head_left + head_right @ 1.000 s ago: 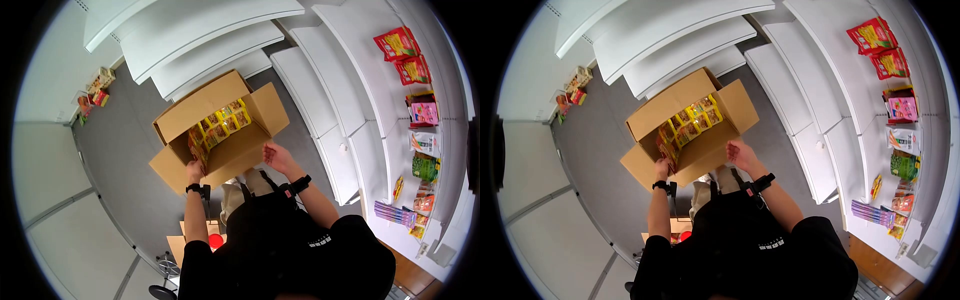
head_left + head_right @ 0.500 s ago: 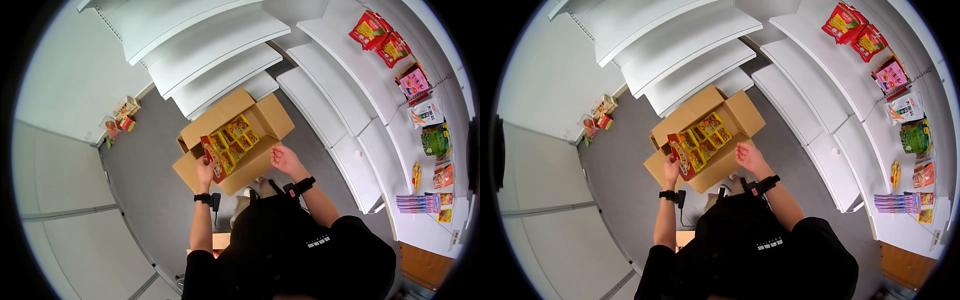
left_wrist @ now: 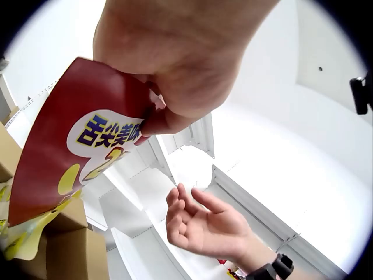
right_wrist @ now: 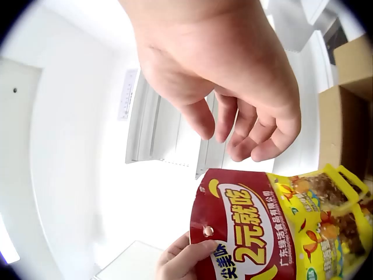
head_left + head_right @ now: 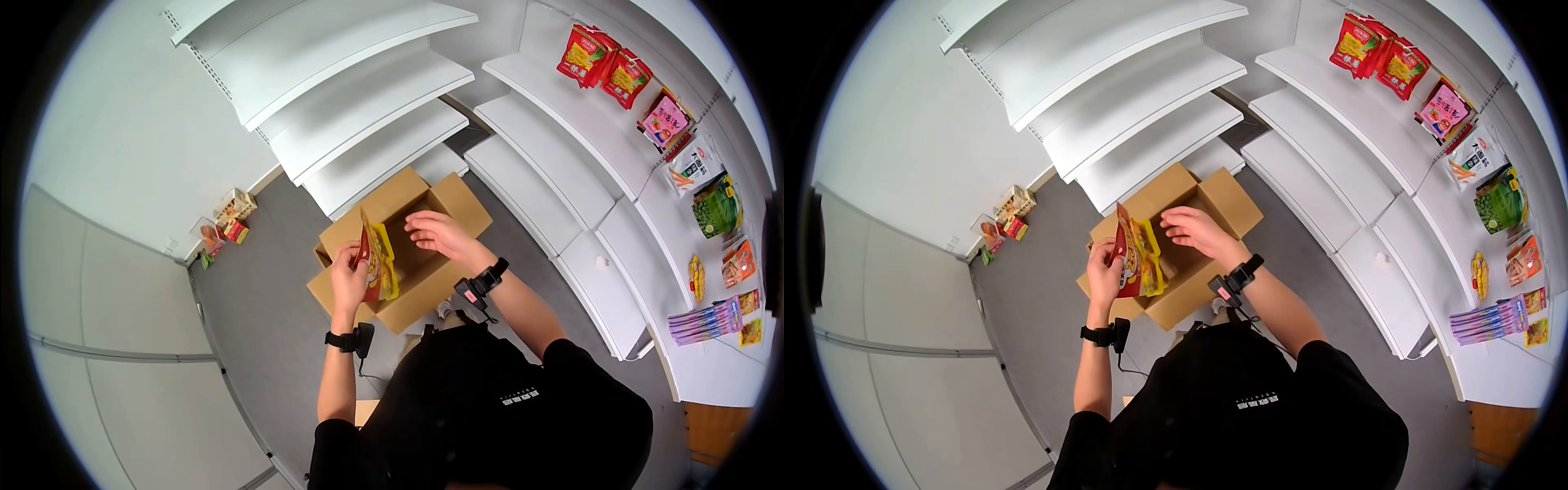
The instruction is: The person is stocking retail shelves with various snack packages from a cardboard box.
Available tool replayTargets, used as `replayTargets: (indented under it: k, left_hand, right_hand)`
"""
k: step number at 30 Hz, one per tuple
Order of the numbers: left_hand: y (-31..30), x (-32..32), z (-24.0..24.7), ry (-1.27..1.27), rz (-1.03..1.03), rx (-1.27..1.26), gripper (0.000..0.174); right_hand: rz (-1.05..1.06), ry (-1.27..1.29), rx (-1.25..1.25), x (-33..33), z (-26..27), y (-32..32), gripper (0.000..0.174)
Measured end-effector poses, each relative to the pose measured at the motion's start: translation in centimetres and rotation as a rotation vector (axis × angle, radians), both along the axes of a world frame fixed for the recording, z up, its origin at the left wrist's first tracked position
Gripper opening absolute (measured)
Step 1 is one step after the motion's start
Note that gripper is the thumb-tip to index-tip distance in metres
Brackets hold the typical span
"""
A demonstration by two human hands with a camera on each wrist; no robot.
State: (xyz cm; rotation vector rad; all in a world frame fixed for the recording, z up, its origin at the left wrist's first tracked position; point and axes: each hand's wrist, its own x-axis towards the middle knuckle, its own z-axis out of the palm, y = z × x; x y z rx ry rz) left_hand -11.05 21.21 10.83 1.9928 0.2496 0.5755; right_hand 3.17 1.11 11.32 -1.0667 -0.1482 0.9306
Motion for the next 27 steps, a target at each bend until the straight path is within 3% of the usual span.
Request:
replayTargets:
  k: [4, 8, 11, 12, 16, 21, 22, 25, 27]
  left_hand:
    - [-0.3, -1.4, 2.6, -0.035, -0.033, 0.112, 0.014]
    - [-0.3, -2.5, 3.4, -0.034, -0.066, 0.173, 0.012]
    - [-0.9, -3.3, 4.9, -0.022, -0.015, 0.091, 0.012]
    - [-0.8, -3.5, 4.8, -0.023, -0.012, 0.084, 0.011]
    - [-0.7, -3.5, 4.1, -0.064, 0.0, 0.092, 0.011]
    - [-0.9, -3.1, 5.2, -0.082, 0.027, 0.176, 0.013]
    - [-1.3, -3.4, 6.0, 0.016, 0.05, 0.028, 0.025]
    - [-2.1, -3.5, 7.0, -0.131, 0.209, 0.05, 0.04]
    - [-1.0, -3.2, 5.3, -0.223, 0.246, -0.067, 0.055]
  right_hand:
    - [0.106, -0.31, -0.067, 0.8, 3.2, 3.1, 0.042]
    - [0.172, -0.429, -0.177, -0.3, 4.4, 3.7, 0.053]
    - [0.41, -0.361, -0.168, 0.8, 0.6, 3.7, 0.05]
    - [0.411, -0.342, -0.152, 0.4, 0.0, 3.5, 0.037]
    - [0.274, -0.44, -0.103, -0.4, -1.7, 2.8, 0.019]
    - [0.182, -0.564, -0.194, -0.6, -1.4, 1.1, 0.02]
    - [0.155, -0.59, -0.198, -0.8, -1.2, 0.8, 0.021]
    - [0.061, -0.629, -0.122, -0.7, 0.4, 0.0, 0.021]
    - [-0.002, -0.617, -0.167, -0.5, 2.2, -0.7, 0.022]
